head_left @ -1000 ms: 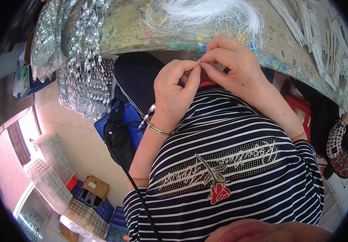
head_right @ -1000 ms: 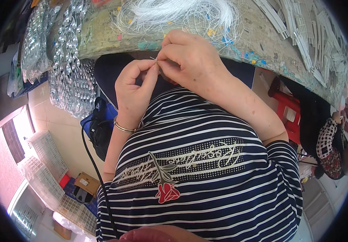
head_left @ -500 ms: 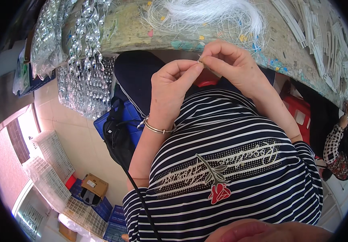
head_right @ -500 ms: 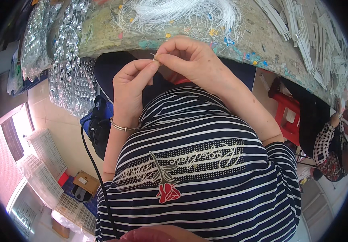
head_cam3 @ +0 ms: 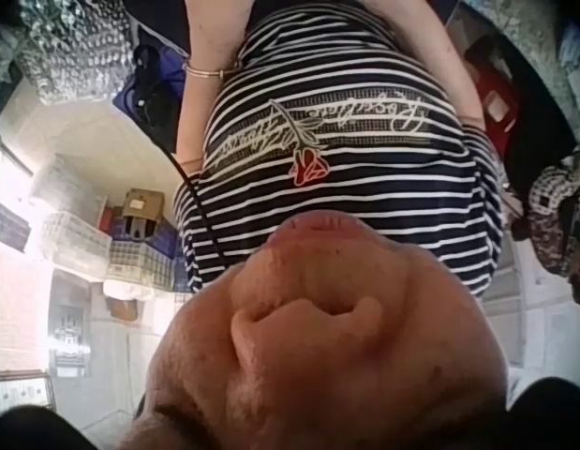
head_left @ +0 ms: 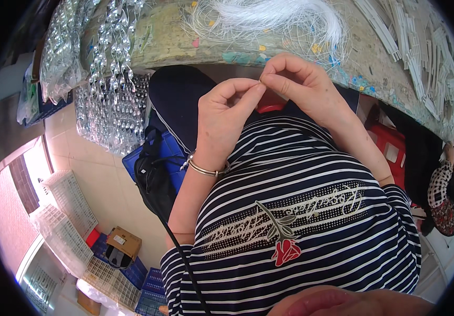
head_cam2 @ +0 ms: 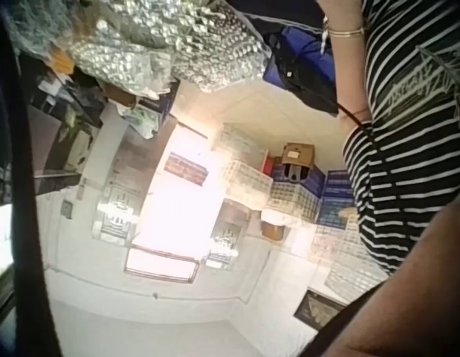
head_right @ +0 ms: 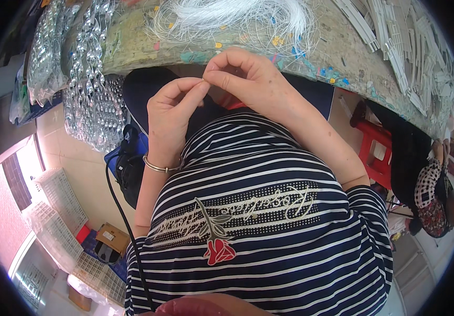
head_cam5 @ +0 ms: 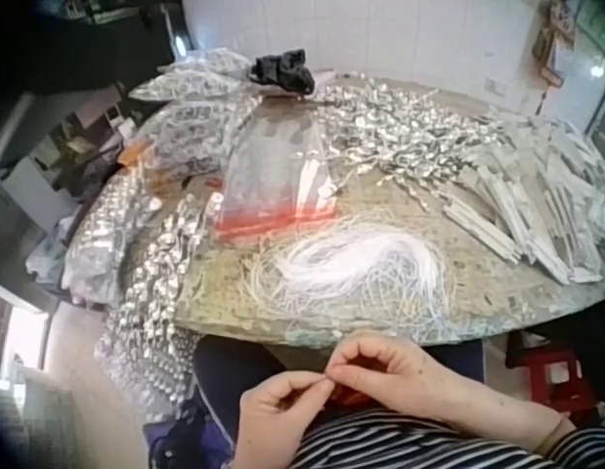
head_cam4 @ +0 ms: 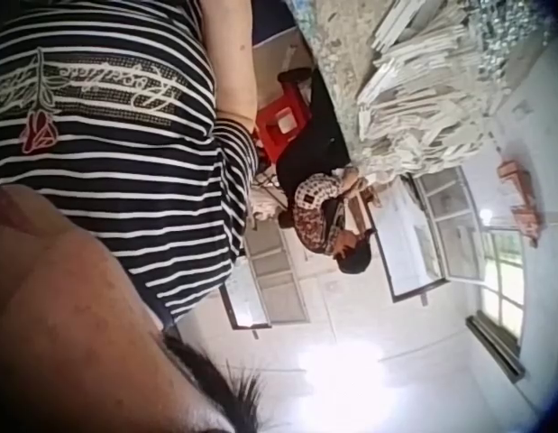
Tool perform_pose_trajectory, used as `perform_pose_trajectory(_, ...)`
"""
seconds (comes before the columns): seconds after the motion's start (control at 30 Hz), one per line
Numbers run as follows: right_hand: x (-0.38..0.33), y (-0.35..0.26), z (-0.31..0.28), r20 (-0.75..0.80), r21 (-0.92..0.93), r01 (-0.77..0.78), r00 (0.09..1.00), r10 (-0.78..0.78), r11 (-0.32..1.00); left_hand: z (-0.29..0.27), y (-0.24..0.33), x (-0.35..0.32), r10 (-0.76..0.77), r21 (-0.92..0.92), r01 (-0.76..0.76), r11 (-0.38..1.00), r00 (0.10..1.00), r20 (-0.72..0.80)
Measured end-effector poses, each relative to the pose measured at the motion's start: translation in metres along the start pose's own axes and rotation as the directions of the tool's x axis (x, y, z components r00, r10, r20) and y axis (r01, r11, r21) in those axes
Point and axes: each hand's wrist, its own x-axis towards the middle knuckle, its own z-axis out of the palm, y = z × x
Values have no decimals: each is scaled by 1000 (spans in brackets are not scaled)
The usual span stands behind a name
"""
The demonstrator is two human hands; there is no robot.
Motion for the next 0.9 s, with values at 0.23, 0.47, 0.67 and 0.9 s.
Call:
perform_pose_trajectory(0.23, 0, 4, -1, 1, 62, 43, 999, -43, 997, -2, 1, 0, -55, 25, 55, 998, 998, 4)
perform_pose_trajectory(0.47, -1, 3, -1, 7, 151, 30, 999, -31, 988, 2, -1, -2, -65, -95, 67, 993, 998, 22)
perform_pose_trajectory(0.67, 4, -8, -6, 50, 268, 100, 992, -118, 958, -2, 8, -2, -132, -150, 139, 979, 990, 50)
perform_pose_trajectory(0.9, 7, -10, -27, -64, 167, 106, 993, -96, 980, -17, -1, -5, -56, -28, 59, 998, 995, 88)
